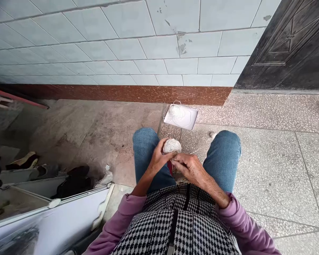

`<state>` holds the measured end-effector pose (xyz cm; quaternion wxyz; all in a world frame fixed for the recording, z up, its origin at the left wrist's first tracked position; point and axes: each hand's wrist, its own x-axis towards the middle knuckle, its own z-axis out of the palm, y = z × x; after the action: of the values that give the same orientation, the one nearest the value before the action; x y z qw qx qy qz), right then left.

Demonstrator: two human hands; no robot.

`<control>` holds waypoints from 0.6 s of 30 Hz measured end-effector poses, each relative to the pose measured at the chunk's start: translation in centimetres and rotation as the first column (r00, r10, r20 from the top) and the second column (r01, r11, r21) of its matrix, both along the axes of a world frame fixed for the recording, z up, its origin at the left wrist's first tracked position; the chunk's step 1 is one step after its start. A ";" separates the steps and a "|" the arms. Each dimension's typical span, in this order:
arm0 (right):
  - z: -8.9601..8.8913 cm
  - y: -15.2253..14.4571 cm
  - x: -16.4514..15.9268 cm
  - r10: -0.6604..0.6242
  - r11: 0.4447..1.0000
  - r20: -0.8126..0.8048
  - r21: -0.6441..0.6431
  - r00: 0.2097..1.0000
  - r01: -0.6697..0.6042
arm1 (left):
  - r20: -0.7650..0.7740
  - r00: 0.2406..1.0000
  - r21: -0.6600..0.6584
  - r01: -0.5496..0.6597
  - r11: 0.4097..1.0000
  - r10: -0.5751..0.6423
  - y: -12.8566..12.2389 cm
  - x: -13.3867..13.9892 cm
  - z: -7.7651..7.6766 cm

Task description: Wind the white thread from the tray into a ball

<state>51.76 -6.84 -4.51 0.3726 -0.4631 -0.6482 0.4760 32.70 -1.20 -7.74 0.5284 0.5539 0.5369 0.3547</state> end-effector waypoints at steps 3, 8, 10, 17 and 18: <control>0.4 1.3 1.4 -0.070 0.997 -0.018 0.022 0.997 0.071 | 0.105 0.988 -0.099 0.123 0.988 -0.112 -0.7 -0.3 -0.6; -1.2 3.4 1.7 -0.100 0.990 -0.234 -0.124 0.967 0.072 | 0.387 0.886 -0.259 0.369 0.893 -0.254 -1.6 -0.7 -1.0; -2.1 3.6 1.4 -0.120 0.984 -0.312 -0.167 0.943 0.070 | 0.499 0.845 -0.332 0.392 0.858 -0.193 -2.0 -1.0 -1.0; -4.9 2.4 -0.1 -0.238 0.959 -0.282 -0.219 0.929 0.179 | 0.681 0.727 -0.425 0.292 0.857 0.090 -1.5 -1.3 0.1; -5.2 2.2 -0.2 -0.250 0.955 -0.258 -0.222 0.933 0.194 | 0.676 0.728 -0.440 0.276 0.855 0.113 -1.4 -1.2 0.2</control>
<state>51.52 -4.67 -9.72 0.4665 -0.4947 -0.4820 0.5525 31.51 -2.58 -7.51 0.8304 0.2477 0.3539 0.3520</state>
